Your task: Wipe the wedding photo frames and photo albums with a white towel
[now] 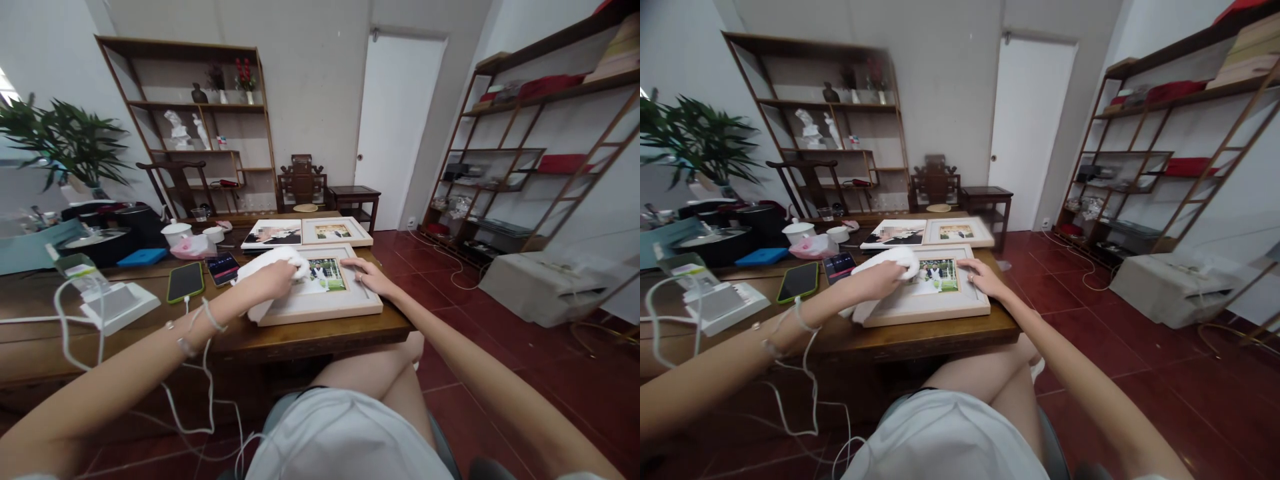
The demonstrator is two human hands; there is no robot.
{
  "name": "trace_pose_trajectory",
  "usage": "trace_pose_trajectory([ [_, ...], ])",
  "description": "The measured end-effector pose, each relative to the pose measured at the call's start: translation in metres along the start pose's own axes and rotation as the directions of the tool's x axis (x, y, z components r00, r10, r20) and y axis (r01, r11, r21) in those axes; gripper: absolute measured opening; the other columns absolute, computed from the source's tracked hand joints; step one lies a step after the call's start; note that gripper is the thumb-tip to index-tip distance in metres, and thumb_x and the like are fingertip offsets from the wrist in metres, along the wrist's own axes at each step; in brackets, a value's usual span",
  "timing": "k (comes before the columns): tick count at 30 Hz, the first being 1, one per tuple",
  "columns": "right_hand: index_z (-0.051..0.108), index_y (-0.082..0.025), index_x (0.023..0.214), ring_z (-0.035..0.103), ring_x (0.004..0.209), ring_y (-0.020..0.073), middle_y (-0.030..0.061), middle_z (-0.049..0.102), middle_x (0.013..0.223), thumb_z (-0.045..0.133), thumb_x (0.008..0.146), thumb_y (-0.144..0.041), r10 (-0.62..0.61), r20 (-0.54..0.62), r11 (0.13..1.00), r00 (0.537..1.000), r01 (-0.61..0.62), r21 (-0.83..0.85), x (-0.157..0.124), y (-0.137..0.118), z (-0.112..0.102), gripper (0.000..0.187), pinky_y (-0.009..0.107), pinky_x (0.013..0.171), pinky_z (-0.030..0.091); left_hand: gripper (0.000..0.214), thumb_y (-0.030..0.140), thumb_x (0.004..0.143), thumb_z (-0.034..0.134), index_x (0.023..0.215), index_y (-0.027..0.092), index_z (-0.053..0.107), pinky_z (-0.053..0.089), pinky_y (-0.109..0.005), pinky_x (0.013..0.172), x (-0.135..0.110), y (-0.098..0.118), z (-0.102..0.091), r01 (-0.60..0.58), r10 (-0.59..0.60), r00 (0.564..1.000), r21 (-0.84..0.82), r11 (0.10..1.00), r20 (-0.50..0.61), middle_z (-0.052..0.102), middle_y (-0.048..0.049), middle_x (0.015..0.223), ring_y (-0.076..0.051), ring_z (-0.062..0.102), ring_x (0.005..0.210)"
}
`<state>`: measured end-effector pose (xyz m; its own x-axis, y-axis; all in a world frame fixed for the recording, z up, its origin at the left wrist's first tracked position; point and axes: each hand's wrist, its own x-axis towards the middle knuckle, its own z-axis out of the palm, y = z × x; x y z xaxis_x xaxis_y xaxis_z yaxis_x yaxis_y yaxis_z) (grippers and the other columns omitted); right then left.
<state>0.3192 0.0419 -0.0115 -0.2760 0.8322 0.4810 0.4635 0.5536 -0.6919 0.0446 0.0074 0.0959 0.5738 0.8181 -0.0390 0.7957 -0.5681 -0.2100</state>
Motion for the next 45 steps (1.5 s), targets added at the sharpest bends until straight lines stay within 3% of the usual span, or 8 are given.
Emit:
trace_pose_trajectory([
  [5, 0.061, -0.023, 0.112, 0.047, 0.119, 0.0226, 0.0031, 0.057, 0.124, 0.044, 0.059, -0.005, 0.0, 0.01, 1.0, 1.0, 0.0, 0.024, 0.001, -0.004, 0.0, 0.058, 0.044, 0.107, 0.029, 0.04, 0.004, 0.072, 0.042, 0.11, 0.009, 0.055, 0.04, -0.044, 0.091, 0.048, -0.014, 0.026, 0.089, -0.079, 0.983, 0.058, 0.994, -0.166, 0.026, -0.0203, 0.144, -0.034, 0.038, 0.123],
  [9, 0.061, -0.023, 0.112, 0.047, 0.119, 0.0227, 0.0037, 0.057, 0.124, 0.044, 0.06, -0.006, 0.004, -0.005, 1.0, 1.0, -0.004, 0.028, 0.0, -0.005, 0.001, 0.057, 0.044, 0.106, 0.029, 0.037, 0.002, 0.074, 0.038, 0.106, 0.005, 0.057, 0.031, -0.04, 0.1, 0.063, -0.022, 0.035, 0.003, 0.013, 0.988, 0.109, 0.994, -0.154, 0.033, -0.0231, 0.139, -0.031, 0.036, 0.126],
  [17, 0.062, -0.024, 0.11, 0.048, 0.118, 0.0226, 0.0026, 0.058, 0.122, 0.044, 0.06, -0.006, 0.001, -0.023, 1.0, 1.0, 0.0, 0.016, -0.002, -0.003, 0.003, 0.056, 0.044, 0.105, 0.031, 0.031, 0.006, 0.077, 0.037, 0.096, 0.013, 0.061, 0.046, -0.032, 0.079, -0.01, 0.009, 0.013, -0.196, 0.197, 0.979, -0.033, 0.98, 0.059, 0.062, -0.0157, 0.108, -0.024, 0.062, 0.092],
  [22, 0.061, -0.023, 0.112, 0.047, 0.12, 0.0234, 0.004, 0.057, 0.123, 0.045, 0.06, -0.008, -0.01, -0.01, 1.0, 1.0, 0.01, 0.014, -0.001, 0.0, 0.002, 0.056, 0.044, 0.105, 0.031, 0.029, 0.007, 0.076, 0.041, 0.097, 0.013, 0.06, 0.037, -0.034, 0.096, -0.037, 0.025, 0.02, -0.301, 0.302, 0.953, -0.138, 0.943, -0.018, 0.038, -0.0165, 0.139, -0.025, 0.043, 0.123],
  [25, 0.062, -0.024, 0.111, 0.046, 0.12, 0.0235, 0.0031, 0.057, 0.124, 0.045, 0.06, -0.008, -0.045, 0.014, 0.999, 0.999, 0.045, 0.006, 0.0, 0.003, 0.001, 0.056, 0.045, 0.106, 0.029, 0.026, 0.01, 0.079, 0.042, 0.099, 0.013, 0.059, 0.032, -0.036, 0.102, -0.019, 0.02, 0.032, -0.282, 0.27, 0.957, -0.118, 0.952, -0.106, 0.036, -0.0157, 0.141, -0.024, 0.029, 0.132],
  [35, 0.063, -0.026, 0.111, 0.037, 0.129, 0.0238, 0.0024, 0.055, 0.128, 0.048, 0.071, -0.015, 0.013, 0.051, 1.0, 0.999, -0.012, -0.02, 0.001, 0.002, 0.002, 0.044, 0.048, 0.109, 0.024, 0.035, 0.011, 0.082, 0.037, 0.112, 0.006, 0.056, 0.027, -0.045, 0.102, 0.068, -0.014, 0.052, 0.036, -0.008, 0.967, 0.105, 0.994, -0.253, 0.035, -0.0227, 0.138, -0.034, 0.029, 0.13],
  [39, 0.064, -0.027, 0.109, 0.038, 0.128, 0.0233, 0.0007, 0.056, 0.126, 0.046, 0.072, -0.013, 0.031, 0.045, 0.999, 0.998, -0.03, -0.025, 0.002, 0.003, 0.002, 0.043, 0.048, 0.11, 0.023, 0.034, 0.006, 0.081, 0.036, 0.105, 0.006, 0.059, 0.034, -0.043, 0.096, 0.051, -0.004, 0.041, -0.05, 0.067, 0.988, 0.121, 0.991, -0.137, 0.044, -0.0232, 0.13, -0.032, 0.041, 0.121],
  [45, 0.064, -0.027, 0.11, 0.039, 0.127, 0.0231, 0.0002, 0.057, 0.125, 0.047, 0.07, -0.011, 0.002, 0.037, 1.0, 0.999, -0.002, -0.015, 0.001, 0.004, 0.002, 0.046, 0.048, 0.109, 0.025, 0.03, 0.011, 0.082, 0.038, 0.103, 0.012, 0.059, 0.043, -0.035, 0.084, -0.019, 0.027, 0.007, -0.244, 0.242, 0.965, 0.005, 0.97, 0.098, 0.057, -0.0184, 0.117, -0.026, 0.058, 0.101],
])
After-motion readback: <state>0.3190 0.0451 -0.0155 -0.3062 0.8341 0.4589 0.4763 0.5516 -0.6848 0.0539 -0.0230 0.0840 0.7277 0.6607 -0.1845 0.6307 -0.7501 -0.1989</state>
